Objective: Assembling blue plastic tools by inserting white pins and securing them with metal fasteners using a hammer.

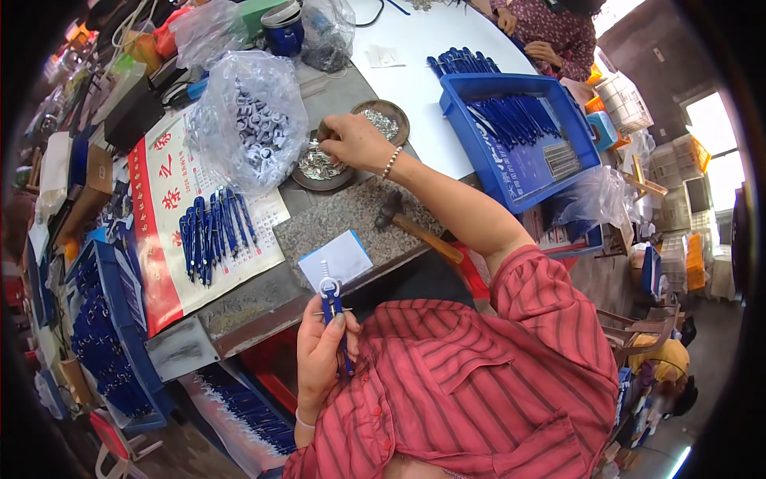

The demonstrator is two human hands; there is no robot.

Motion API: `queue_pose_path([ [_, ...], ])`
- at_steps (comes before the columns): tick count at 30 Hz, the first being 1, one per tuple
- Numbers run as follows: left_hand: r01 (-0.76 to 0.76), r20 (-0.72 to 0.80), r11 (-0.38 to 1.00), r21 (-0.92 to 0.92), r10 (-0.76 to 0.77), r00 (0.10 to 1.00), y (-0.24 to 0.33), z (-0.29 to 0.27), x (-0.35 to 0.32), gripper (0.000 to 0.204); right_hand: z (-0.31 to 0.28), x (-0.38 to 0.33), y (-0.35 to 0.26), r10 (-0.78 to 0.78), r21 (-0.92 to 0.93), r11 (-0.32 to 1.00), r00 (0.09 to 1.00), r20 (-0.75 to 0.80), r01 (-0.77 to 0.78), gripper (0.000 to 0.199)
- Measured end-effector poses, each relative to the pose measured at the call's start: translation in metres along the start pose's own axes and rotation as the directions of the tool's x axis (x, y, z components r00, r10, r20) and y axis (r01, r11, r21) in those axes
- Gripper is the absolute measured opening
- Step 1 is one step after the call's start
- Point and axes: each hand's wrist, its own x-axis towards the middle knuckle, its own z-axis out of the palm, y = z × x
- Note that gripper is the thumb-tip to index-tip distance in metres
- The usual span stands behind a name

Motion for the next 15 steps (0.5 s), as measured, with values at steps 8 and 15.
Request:
queue_pose_path([
  [8, 0.027, 0.019, 0.999, -0.021, -0.027, 0.999, 0.002, 0.001, -0.005, 0.040, -0.012, -0.021, -0.016, 0.070, 0.308, 0.946, 0.991, 0.110, -0.101, 0.012],
  [15, 0.023, -0.023, 0.999, 0.027, -0.022, 0.999, 0.002, 0.002, -0.004, 0.041, -0.022, -0.113, -0.076, 0.207, 0.755, 0.369, 0.840, 0.502, -0.542, 0.010],
])
